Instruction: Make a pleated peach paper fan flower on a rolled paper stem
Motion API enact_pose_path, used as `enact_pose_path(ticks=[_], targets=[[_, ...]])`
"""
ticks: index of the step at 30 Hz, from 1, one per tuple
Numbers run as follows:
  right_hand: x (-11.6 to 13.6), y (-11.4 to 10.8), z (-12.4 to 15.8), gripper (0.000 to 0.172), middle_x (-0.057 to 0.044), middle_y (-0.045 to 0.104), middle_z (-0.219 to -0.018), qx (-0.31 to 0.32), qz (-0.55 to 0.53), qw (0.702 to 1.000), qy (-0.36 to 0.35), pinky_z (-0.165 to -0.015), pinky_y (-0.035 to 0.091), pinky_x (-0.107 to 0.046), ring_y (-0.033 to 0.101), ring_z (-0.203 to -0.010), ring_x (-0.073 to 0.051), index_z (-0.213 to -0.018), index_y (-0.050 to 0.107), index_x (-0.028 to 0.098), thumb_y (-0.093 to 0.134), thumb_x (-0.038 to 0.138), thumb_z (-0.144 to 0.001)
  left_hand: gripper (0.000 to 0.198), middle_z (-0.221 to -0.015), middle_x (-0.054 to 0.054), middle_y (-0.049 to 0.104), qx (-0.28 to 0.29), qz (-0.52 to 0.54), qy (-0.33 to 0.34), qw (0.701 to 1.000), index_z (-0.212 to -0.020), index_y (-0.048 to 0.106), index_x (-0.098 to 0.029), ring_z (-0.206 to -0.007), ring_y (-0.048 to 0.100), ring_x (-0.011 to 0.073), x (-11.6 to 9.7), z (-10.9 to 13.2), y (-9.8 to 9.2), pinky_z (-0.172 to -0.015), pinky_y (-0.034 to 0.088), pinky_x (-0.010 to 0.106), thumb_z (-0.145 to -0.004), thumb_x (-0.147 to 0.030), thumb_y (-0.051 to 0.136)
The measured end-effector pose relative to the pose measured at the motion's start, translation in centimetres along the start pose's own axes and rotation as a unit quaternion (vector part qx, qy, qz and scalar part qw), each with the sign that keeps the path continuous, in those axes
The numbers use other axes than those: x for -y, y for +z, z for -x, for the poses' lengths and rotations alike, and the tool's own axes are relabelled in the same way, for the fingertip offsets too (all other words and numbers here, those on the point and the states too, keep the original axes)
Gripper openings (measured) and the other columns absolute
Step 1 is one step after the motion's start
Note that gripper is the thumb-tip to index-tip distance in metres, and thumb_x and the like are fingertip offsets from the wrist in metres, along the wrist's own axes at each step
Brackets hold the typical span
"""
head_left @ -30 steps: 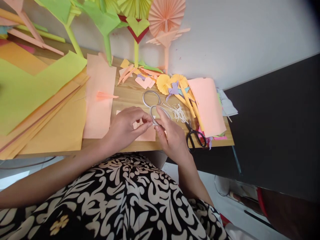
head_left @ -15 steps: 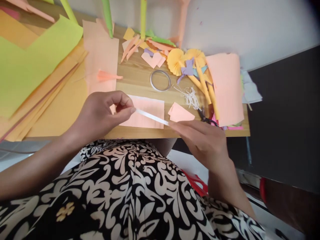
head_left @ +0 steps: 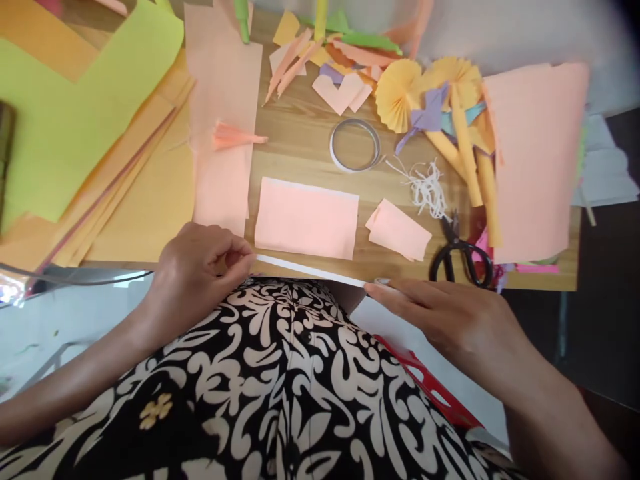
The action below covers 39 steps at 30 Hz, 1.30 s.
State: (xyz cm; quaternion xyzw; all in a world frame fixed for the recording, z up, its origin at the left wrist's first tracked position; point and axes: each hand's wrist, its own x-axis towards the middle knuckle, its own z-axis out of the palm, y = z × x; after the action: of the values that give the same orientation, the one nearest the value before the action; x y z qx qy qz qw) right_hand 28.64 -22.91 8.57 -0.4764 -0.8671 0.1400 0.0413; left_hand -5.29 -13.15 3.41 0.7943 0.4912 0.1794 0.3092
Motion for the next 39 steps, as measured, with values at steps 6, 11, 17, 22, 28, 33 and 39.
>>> enact_pose_path(ticks=[6,11,17,22,28,33,39], targets=[[-0.3,-0.1,-1.0,0.053,-0.004,0.079,-0.095,0.035,0.064,0.997,0.009,-0.052,0.036,-0.032,0.063,-0.06,-0.018,-0.134,0.064,0.027,0.043,0.001,-0.094,0.022,-0.065,0.0,0.065,-0.002,-0.034,0.0,0.999,-0.073,0.061,-0.024,-0.067,0.052,0.0182,-0.1,-0.4,0.2,-0.069,0.038,0.04,-0.093,-0.033,0.061],[-0.4,-0.3,-1.5,0.056,-0.005,0.078,-0.097,0.078,0.105,0.991,0.028,-0.051,0.029,-0.031,0.06,-0.06,-0.016,-0.136,0.064,0.028,0.046,0.0,-0.092,0.025,-0.066,0.001,0.063,0.006,-0.053,-0.012,0.999,-0.073,0.061,-0.024,-0.07,0.051,0.0188,0.1,-0.6,0.4,-0.07,0.037,0.039,-0.095,-0.037,0.06],[0.1,-1.3,-3.3,0.068,-0.005,0.078,-0.107,0.202,0.166,0.964,0.049,-0.051,0.024,-0.028,0.063,-0.063,-0.015,-0.143,0.06,0.028,0.049,-0.003,-0.084,0.027,-0.068,0.001,0.064,0.014,-0.077,-0.029,0.996,-0.076,0.064,-0.022,-0.07,0.053,0.0175,0.1,-0.8,0.4,-0.07,0.039,0.034,-0.096,-0.037,0.055],[-0.1,-1.4,-3.9,0.066,-0.007,0.078,-0.11,0.235,0.181,0.954,0.047,-0.05,0.022,-0.028,0.065,-0.065,-0.016,-0.144,0.06,0.028,0.049,-0.002,-0.085,0.026,-0.071,0.0,0.067,0.047,-0.049,-0.088,0.994,-0.077,0.068,-0.02,-0.068,0.055,0.0153,0.2,-1.2,0.2,-0.066,0.039,0.031,-0.093,-0.038,0.058],[-0.9,-1.5,-2.9,0.072,-0.005,0.078,-0.102,0.202,0.186,0.961,0.043,-0.051,0.021,-0.028,0.06,-0.059,-0.015,-0.151,0.051,0.033,0.048,0.0,-0.087,0.025,-0.07,-0.001,0.066,0.059,-0.044,-0.118,0.99,-0.076,0.069,-0.02,-0.067,0.055,0.0143,-0.3,-1.7,-0.1,-0.067,0.04,0.03,-0.092,-0.035,0.057],[-0.9,-1.2,-2.2,0.073,-0.004,0.075,-0.094,0.181,0.2,0.962,0.038,-0.052,0.017,-0.031,0.055,-0.057,-0.015,-0.152,0.05,0.033,0.05,0.003,-0.086,0.026,-0.071,0.0,0.067,0.064,-0.056,-0.113,0.99,-0.075,0.067,-0.02,-0.068,0.056,0.0146,-0.6,-2.1,0.0,-0.071,0.041,0.03,-0.092,-0.036,0.055],[-0.6,-0.7,-2.6,0.069,-0.005,0.076,-0.1,0.179,0.219,0.959,0.031,-0.053,0.018,-0.031,0.054,-0.057,-0.015,-0.151,0.052,0.035,0.045,0.001,-0.091,0.028,-0.07,0.001,0.066,0.061,-0.068,-0.1,0.991,-0.074,0.067,-0.02,-0.067,0.055,0.0158,-0.3,-2.0,0.2,-0.07,0.04,0.032,-0.092,-0.037,0.055]])
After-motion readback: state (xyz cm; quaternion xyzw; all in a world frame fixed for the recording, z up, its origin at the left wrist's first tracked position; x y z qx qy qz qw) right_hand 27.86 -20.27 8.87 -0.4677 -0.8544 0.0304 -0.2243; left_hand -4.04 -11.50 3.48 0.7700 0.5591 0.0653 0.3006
